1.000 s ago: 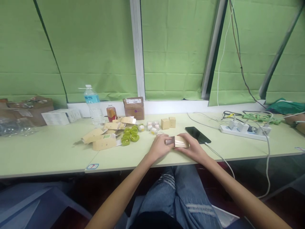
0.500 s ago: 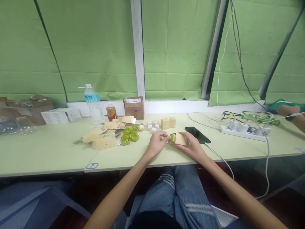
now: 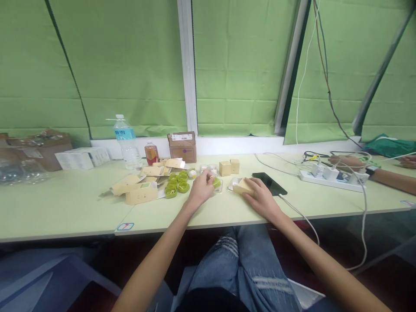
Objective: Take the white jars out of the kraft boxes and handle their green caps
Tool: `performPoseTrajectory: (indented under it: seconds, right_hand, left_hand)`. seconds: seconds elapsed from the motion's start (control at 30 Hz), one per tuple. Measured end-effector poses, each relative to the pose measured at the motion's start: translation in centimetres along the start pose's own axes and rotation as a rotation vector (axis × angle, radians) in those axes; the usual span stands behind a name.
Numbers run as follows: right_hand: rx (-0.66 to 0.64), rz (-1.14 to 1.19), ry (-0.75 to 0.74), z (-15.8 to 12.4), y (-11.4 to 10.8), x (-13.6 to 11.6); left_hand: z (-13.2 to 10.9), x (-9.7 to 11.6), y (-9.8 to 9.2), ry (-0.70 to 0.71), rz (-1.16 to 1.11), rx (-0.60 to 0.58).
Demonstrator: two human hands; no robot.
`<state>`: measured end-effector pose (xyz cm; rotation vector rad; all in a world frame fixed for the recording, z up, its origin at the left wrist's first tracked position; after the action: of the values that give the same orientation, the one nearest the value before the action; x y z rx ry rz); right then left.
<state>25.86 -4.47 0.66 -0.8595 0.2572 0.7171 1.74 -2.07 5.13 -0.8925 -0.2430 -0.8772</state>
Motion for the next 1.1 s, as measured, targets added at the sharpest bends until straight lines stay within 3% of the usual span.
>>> performPoseTrajectory:
  seconds: [0.2, 0.57, 0.73, 0.83, 0.93, 1.1]
  right_hand:
    - [0.04, 0.047, -0.086, -0.1, -0.8, -1.3]
    - [0.036, 0.104, -0.088, 0.1, -1.0, -1.1]
    - [0.053, 0.115, -0.114, 0.0, -1.3, -1.4]
    - [0.027, 0.145, -0.115, 0.0, -1.3, -1.5]
    - [0.03, 0.168, -0.098, 0.1, -1.4, -1.4]
    - [-0.009, 0.176, -0.123, -0.2, -1.5, -2.0]
  left_hand:
    - [0.3, 0.0, -2.3, -0.027, 0.142, -0.003]
    - [0.6, -1.0, -3.0, -0.024, 0.156, 0.006]
    - [0.4, -1.2, -0.9, 0.007, -0.079, -0.164]
    - [0.0, -0.9, 0.7, 0.02, -0.11, -0.231]
    - [-0.2, -1.0, 1.5, 0.001, -0.09, -0.206]
    - [-0.2, -1.6, 0.9, -0.015, -0.048, -0.129]
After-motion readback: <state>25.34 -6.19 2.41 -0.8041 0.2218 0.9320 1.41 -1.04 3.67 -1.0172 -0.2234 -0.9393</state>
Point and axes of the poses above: each hand's wrist, its own z-axis towards the middle knuckle, its own y-axis out of the palm, x = y × z, the point moved 7 cm from there along z, towards the middle knuckle, and after that the axes turned 13 degrees about y, right-handed, at the moved point
